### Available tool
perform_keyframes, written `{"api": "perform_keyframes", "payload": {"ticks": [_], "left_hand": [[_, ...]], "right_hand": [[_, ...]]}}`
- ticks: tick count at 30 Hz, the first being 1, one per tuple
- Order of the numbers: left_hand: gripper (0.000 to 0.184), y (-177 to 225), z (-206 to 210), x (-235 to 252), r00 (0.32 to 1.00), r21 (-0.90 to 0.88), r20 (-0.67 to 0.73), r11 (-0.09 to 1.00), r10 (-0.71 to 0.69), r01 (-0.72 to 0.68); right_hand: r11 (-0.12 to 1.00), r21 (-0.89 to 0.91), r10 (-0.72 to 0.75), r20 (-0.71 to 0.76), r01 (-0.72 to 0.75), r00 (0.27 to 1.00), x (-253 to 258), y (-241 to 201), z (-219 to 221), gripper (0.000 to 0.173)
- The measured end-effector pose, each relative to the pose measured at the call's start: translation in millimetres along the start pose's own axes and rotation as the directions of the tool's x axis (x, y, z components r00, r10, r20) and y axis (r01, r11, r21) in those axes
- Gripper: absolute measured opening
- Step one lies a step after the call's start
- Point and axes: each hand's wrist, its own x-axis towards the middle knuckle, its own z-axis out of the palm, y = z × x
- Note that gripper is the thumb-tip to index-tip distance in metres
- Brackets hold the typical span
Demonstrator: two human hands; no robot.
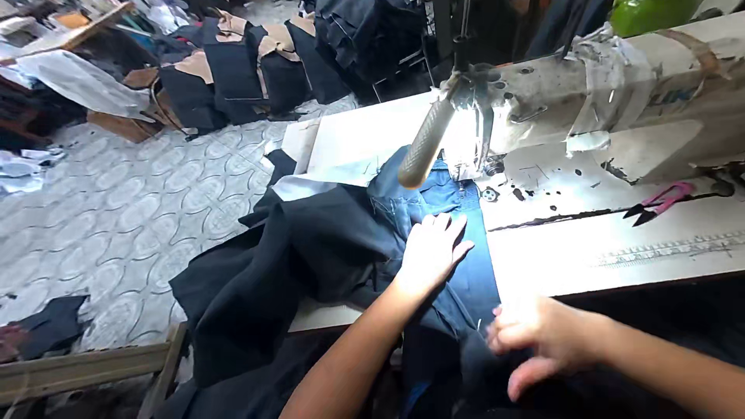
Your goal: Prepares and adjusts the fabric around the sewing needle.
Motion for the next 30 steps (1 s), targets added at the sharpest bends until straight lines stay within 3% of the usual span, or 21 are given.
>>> {"api": "perform_keyframes", "payload": {"ticks": [1, 3, 5, 7, 12, 16, 20, 25, 28, 30], "left_hand": [[0.052, -7, 11, 1, 0.993, 0.019, -0.105, 0.999, 0.051, -0.049], [0.049, -11, 21, 1, 0.980, 0.019, -0.174, 0.996, 0.092, -0.090], [0.046, -10, 30, -1, 0.962, 0.029, -0.235, 0.990, 0.141, -0.138], [0.047, -9, 29, 0, 0.972, -0.001, -0.198, 0.992, 0.125, -0.128], [0.049, -13, 20, 17, 0.997, -0.078, -0.056, 0.996, 0.047, -0.052], [0.049, -15, 20, 31, 0.996, -0.087, -0.081, 0.995, 0.047, -0.054], [0.049, -19, 25, 38, 0.991, -0.075, -0.116, 0.995, 0.061, -0.070], [0.049, -17, 27, 37, 0.991, -0.043, -0.109, 0.996, 0.074, -0.079], [0.047, -13, 35, 32, 0.971, -0.028, -0.218, 0.994, 0.100, -0.108], [0.049, -15, 33, 35, 0.982, -0.043, -0.167, 0.995, 0.085, -0.094]], "right_hand": [[0.996, 0.075, 0.045, -0.022, -0.043, 0.999, 12, 11, -15, 0.050], [0.981, -0.093, 0.160, -0.127, -0.173, 0.979, 36, 47, -43, 0.036], [0.874, -0.261, 0.413, -0.042, -0.409, 0.910, 54, 78, -65, 0.024], [0.816, -0.322, 0.521, 0.049, -0.480, 0.852, 64, 94, -72, 0.020], [0.833, -0.338, 0.452, -0.038, -0.438, 0.891, 60, 111, -68, 0.014], [0.752, -0.229, 0.627, -0.041, -0.619, 0.778, 71, 114, -78, 0.014], [0.797, -0.125, 0.565, -0.195, -0.591, 0.802, 62, 126, -69, 0.012], [0.846, -0.212, 0.452, -0.203, -0.489, 0.869, 53, 140, -65, 0.012], [0.804, -0.182, 0.540, -0.177, -0.567, 0.823, 59, 127, -69, 0.011], [0.786, -0.179, 0.564, -0.182, -0.591, 0.806, 61, 123, -70, 0.011]]}}
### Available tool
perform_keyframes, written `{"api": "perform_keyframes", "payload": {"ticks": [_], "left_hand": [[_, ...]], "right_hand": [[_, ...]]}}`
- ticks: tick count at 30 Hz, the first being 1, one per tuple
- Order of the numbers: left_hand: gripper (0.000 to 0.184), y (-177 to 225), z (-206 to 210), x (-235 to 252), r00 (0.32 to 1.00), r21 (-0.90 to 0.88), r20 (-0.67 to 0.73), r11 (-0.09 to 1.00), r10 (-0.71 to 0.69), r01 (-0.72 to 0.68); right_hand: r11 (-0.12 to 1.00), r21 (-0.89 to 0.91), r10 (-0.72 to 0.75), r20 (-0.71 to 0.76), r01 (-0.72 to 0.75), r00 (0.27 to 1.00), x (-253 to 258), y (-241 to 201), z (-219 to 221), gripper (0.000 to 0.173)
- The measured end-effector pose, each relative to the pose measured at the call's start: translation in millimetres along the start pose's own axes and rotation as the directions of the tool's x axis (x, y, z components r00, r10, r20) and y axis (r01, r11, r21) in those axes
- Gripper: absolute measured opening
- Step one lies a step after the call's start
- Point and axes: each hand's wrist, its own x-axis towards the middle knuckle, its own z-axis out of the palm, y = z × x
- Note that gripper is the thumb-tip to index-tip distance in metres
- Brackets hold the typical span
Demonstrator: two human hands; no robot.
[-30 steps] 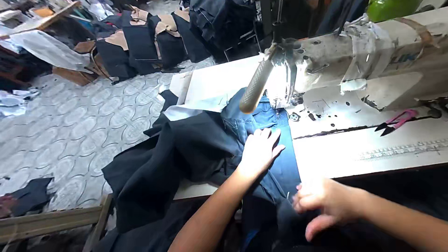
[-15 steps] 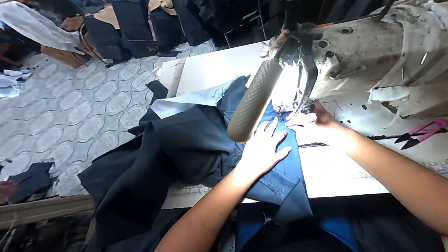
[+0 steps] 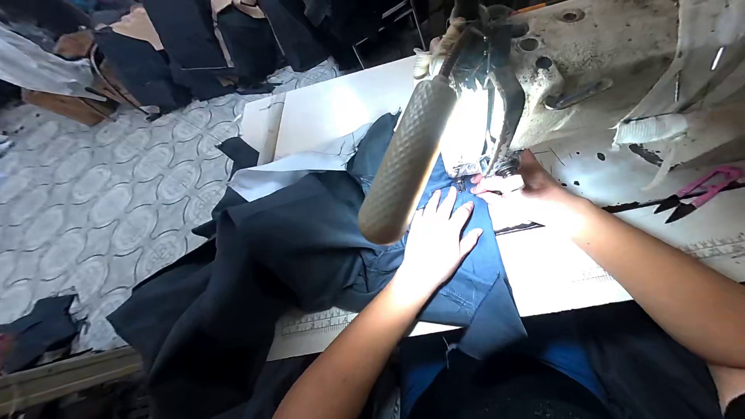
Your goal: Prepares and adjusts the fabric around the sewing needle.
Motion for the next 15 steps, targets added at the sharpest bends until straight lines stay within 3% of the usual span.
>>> {"api": "perform_keyframes", "payload": {"ticks": [2, 8, 15], "left_hand": [[0.051, -3.6, -0.1, 3.4, 0.999, -0.011, 0.034, 1.000, -0.006, 0.006], [0.049, -3.0, 4.2, 0.8, 0.999, 0.017, -0.037, 1.000, 0.001, 0.000], [0.046, -7.6, 3.4, 0.3, 0.996, -0.038, -0.092, 0.999, -0.015, 0.012]], "right_hand": [[1.000, -0.016, 0.022, 0.000, -0.022, 1.000, -0.2, 0.6, 1.3, 0.011], [0.997, -0.075, -0.032, -0.026, 0.030, 0.999, -4.0, 2.0, 2.1, 0.015], [0.997, 0.007, -0.078, -0.079, 0.078, 0.994, -8.3, 9.4, 3.4, 0.018]]}}
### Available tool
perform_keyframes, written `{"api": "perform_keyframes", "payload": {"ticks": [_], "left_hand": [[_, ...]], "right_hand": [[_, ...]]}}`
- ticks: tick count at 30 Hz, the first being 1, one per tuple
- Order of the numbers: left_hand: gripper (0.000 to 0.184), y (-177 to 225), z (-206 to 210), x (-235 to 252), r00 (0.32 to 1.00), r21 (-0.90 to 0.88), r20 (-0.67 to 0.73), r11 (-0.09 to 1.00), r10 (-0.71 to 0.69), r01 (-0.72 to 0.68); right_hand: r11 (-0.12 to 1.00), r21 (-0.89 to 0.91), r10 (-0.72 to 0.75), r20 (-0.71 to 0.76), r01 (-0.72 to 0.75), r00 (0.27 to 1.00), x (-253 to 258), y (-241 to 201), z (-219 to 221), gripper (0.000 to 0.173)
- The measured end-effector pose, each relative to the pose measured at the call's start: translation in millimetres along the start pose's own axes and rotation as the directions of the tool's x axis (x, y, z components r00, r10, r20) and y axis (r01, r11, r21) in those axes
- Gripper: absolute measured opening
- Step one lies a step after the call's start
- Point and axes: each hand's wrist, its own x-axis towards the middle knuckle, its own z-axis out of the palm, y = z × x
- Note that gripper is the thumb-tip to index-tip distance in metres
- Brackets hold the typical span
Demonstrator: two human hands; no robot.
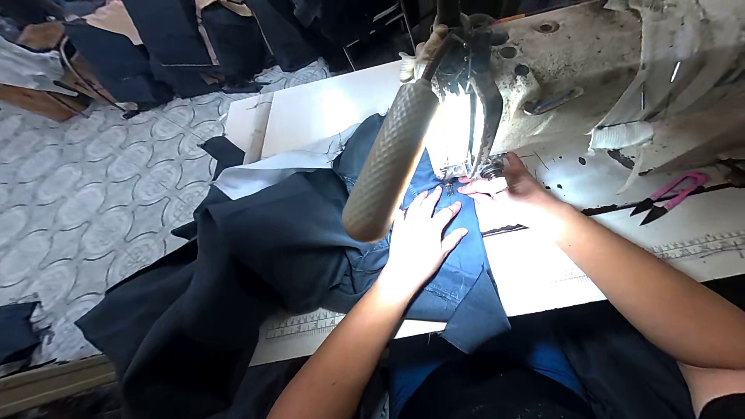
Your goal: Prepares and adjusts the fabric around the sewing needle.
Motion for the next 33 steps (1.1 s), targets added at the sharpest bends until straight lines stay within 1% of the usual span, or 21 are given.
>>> {"api": "perform_keyframes", "payload": {"ticks": [2, 4, 8, 10, 12, 14, 15, 16, 17, 18, 19, 20, 21, 22, 23, 24, 25, 27, 29, 31, 33], "left_hand": [[0.045, -1, -1, 1, 1.000, -0.017, 0.014, 1.000, -0.021, 0.021], [0.045, -2, -2, 2, 0.999, -0.040, 0.017, 0.999, -0.033, 0.034], [0.045, -6, -3, 7, 0.999, -0.056, 0.026, 0.998, -0.024, 0.025], [0.049, -7, -13, -2, 0.993, -0.062, 0.121, 0.998, 0.014, -0.007], [0.058, -3, -40, -26, 0.969, -0.126, 0.226, 0.989, 0.102, -0.075], [0.062, 0, -56, -57, 0.938, -0.215, 0.273, 0.964, 0.214, -0.158], [0.055, 2, -55, -71, 0.937, -0.216, 0.242, 0.956, 0.250, -0.199], [0.044, 7, -51, -82, 0.947, -0.170, 0.169, 0.954, 0.274, -0.246], [0.031, 12, -44, -87, 0.948, -0.100, 0.069, 0.948, 0.310, -0.303], [0.019, 18, -40, -87, 0.936, -0.059, -0.019, 0.934, 0.352, -0.353], [0.011, 25, -43, -85, 0.921, -0.056, -0.075, 0.920, 0.384, -0.388], [0.012, 32, -50, -80, 0.909, -0.079, -0.116, 0.909, 0.400, -0.409], [0.012, 37, -61, -73, 0.902, -0.107, -0.162, 0.902, 0.399, -0.418], [0.010, 42, -74, -64, 0.902, -0.138, -0.220, 0.903, 0.372, -0.406], [0.007, 46, -88, -58, 0.911, -0.169, -0.268, 0.915, 0.315, -0.366], [0.012, 49, -102, -53, 0.921, -0.190, -0.299, 0.930, 0.249, -0.314], [0.022, 50, -114, -48, 0.928, -0.190, -0.316, 0.945, 0.198, -0.266], [0.035, 46, -129, -42, 0.931, -0.171, -0.328, 0.959, 0.160, -0.225], [0.027, 43, -137, -41, 0.934, -0.149, -0.313, 0.962, 0.172, -0.227], [0.017, 45, -144, -43, 0.940, -0.130, -0.291, 0.967, 0.176, -0.221], [0.011, 48, -151, -47, 0.937, -0.131, -0.314, 0.970, 0.154, -0.203]], "right_hand": [[1.000, -0.007, -0.022, -0.021, 0.021, 1.000, 1, 3, 2, 0.018], [1.000, 0.003, 0.001, -0.011, -0.001, 1.000, 2, 3, 3, 0.017], [0.997, -0.073, -0.035, 0.012, 0.036, 0.999, 3, 4, 2, 0.019], [0.992, -0.122, 0.043, 0.145, -0.025, 0.988, 2, 0, -4, 0.025], [0.985, -0.167, 0.099, 0.285, -0.052, 0.953, -2, -3, -21, 0.034], [0.976, -0.212, 0.130, 0.340, -0.059, 0.931, -21, -3, -35, 0.039], [0.977, -0.208, 0.123, 0.334, -0.054, 0.935, -34, -8, -42, 0.037], [0.986, -0.165, 0.061, 0.309, -0.009, 0.949, -48, -18, -48, 0.032], [0.984, -0.112, -0.109, 0.234, 0.138, 0.966, -62, -33, -50, 0.025], [0.940, -0.051, -0.324, 0.171, 0.337, 0.930, -69, -60, -52, 0.021], [0.872, 0.010, -0.483, 0.189, 0.490, 0.855, -73, -94, -57, 0.021], [0.790, 0.007, -0.600, 0.213, 0.613, 0.771, -75, -126, -58, 0.030], [0.729, -0.065, -0.646, 0.263, 0.681, 0.717, -74, -149, -59, 0.038], [0.695, -0.167, -0.646, 0.282, 0.699, 0.710, -68, -160, -60, 0.037], [0.675, -0.270, -0.629, 0.277, 0.687, 0.726, -58, -162, -63, 0.028], [0.653, -0.359, -0.614, 0.264, 0.666, 0.744, -46, -159, -70, 0.019], [0.629, -0.427, -0.605, 0.256, 0.649, 0.754, -35, -155, -81, 0.015], [0.576, -0.498, -0.614, 0.260, 0.648, 0.746, -23, -158, -107, 0.016], [0.555, -0.535, -0.627, 0.235, 0.637, 0.743, -20, -170, -121, 0.020], [0.580, -0.536, -0.615, 0.205, 0.613, 0.761, -19, -179, -123, 0.027], [0.581, -0.530, -0.615, 0.211, 0.618, 0.760, -16, -182, -122, 0.019]]}}
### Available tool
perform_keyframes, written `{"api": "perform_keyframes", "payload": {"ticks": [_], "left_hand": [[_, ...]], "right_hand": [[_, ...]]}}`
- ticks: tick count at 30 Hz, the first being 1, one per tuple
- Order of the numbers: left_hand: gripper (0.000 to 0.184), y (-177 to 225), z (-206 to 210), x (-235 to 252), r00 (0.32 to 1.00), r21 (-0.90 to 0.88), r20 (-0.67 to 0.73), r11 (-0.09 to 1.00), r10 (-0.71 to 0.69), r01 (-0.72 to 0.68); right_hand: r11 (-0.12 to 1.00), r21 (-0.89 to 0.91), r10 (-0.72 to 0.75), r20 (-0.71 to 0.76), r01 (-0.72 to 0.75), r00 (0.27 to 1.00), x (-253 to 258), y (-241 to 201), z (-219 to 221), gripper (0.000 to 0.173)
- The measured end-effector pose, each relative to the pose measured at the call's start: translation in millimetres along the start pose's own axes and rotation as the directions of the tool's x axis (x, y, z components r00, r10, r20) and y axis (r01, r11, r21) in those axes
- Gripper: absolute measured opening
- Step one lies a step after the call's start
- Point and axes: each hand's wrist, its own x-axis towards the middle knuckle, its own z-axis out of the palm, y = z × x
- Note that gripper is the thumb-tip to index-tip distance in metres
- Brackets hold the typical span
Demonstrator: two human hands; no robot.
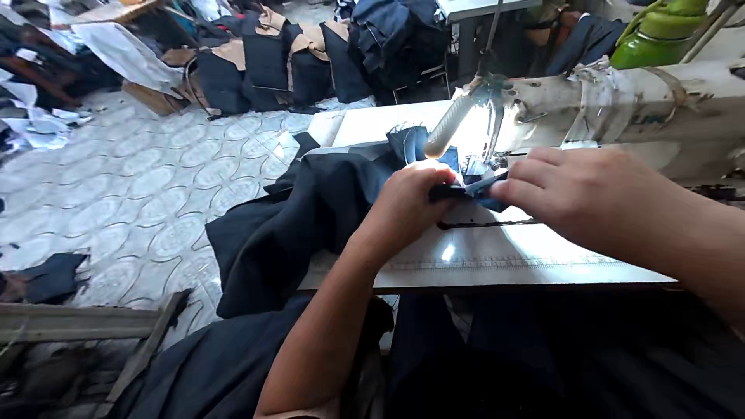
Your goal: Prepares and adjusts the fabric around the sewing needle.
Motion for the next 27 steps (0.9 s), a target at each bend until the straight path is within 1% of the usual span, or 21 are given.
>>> {"api": "perform_keyframes", "payload": {"ticks": [1, 3, 6, 8, 10, 13, 15, 16, 17, 19, 20, 21, 22, 23, 24, 25, 26, 27], "left_hand": [[0.008, 2, -2, 0, 0.999, 0.009, -0.041, 1.000, -0.008, 0.008], [0.005, 6, 2, 2, 0.990, 0.040, -0.143, 0.999, -0.010, 0.016], [0.005, 12, 9, 3, 0.979, -0.001, -0.206, 1.000, -0.012, 0.012], [0.007, 8, 6, -1, 0.982, -0.077, -0.182, 0.997, -0.042, 0.028], [0.011, 0, 3, -6, 0.992, -0.180, -0.112, 0.983, -0.065, 0.044], [0.014, -7, 2, -12, 0.998, -0.247, -0.051, 0.969, -0.034, 0.021], [0.018, -10, 3, -12, 0.998, -0.236, -0.060, 0.971, 0.006, -0.020], [0.020, -11, 5, -11, 0.996, -0.227, -0.087, 0.973, 0.015, -0.034], [0.018, -11, 9, -11, 0.991, -0.220, -0.131, 0.974, 0.017, -0.046], [0.011, -13, 16, -11, 0.976, -0.225, -0.219, 0.972, 0.012, -0.062], [0.009, -13, 18, -12, 0.970, -0.226, -0.241, 0.972, 0.007, -0.063], [0.008, -12, 19, -15, 0.968, -0.229, -0.252, 0.971, 0.008, -0.068], [0.009, -11, 21, -18, 0.968, -0.235, -0.251, 0.969, 0.019, -0.080], [0.008, -9, 25, -22, 0.969, -0.236, -0.245, 0.967, 0.037, -0.097], [0.006, -7, 29, -26, 0.971, -0.228, -0.229, 0.966, 0.066, -0.120], [0.005, -4, 33, -32, 0.977, -0.219, -0.186, 0.965, 0.106, -0.146], [0.008, -2, 35, -37, 0.983, -0.214, -0.103, 0.961, 0.155, -0.174], [0.010, 0, 34, -40, 0.978, -0.222, 0.009, 0.954, 0.208, -0.201]], "right_hand": [[1.000, 0.015, -0.020, 0.001, 0.020, 1.000, 3, -1, 1, 0.016], [0.997, 0.042, -0.069, -0.012, 0.069, 0.998, 12, -4, 4, 0.017], [0.996, 0.036, -0.075, -0.109, 0.080, 0.991, 30, -9, 16, 0.017], [0.999, 0.025, -0.040, -0.165, 0.044, 0.986, 37, -7, 23, 0.015], [0.999, 0.031, 0.001, -0.192, 0.005, 0.981, 38, -4, 27, 0.014], [0.998, 0.057, 0.046, -0.210, -0.035, 0.977, 39, -1, 30, 0.011], [0.998, 0.044, 0.051, -0.221, -0.042, 0.974, 41, -1, 32, 0.014], [0.998, 0.043, 0.050, -0.235, -0.041, 0.971, 41, 0, 33, 0.015], [0.998, 0.053, 0.050, -0.255, -0.038, 0.966, 41, 0, 35, 0.015], [0.991, 0.132, 0.073, -0.322, -0.032, 0.944, 36, 1, 41, 0.011], [0.976, 0.216, 0.112, -0.351, -0.036, 0.930, 30, 0, 45, 0.014], [0.941, 0.336, 0.174, -0.352, -0.050, 0.920, 20, -2, 51, 0.029], [0.889, 0.452, 0.242, -0.322, -0.076, 0.915, 8, -5, 62, 0.046], [0.839, 0.533, 0.301, -0.282, -0.112, 0.911, -6, -8, 77, 0.052], [0.807, 0.572, 0.353, -0.267, -0.148, 0.897, -21, -13, 95, 0.043], [0.799, 0.578, 0.392, -0.286, -0.169, 0.874, -36, -21, 114, 0.027], [0.790, 0.583, 0.426, -0.296, -0.192, 0.855, -51, -32, 129, 0.022], [0.784, 0.588, 0.444, -0.306, -0.200, 0.842, -63, -44, 138, 0.022]]}}
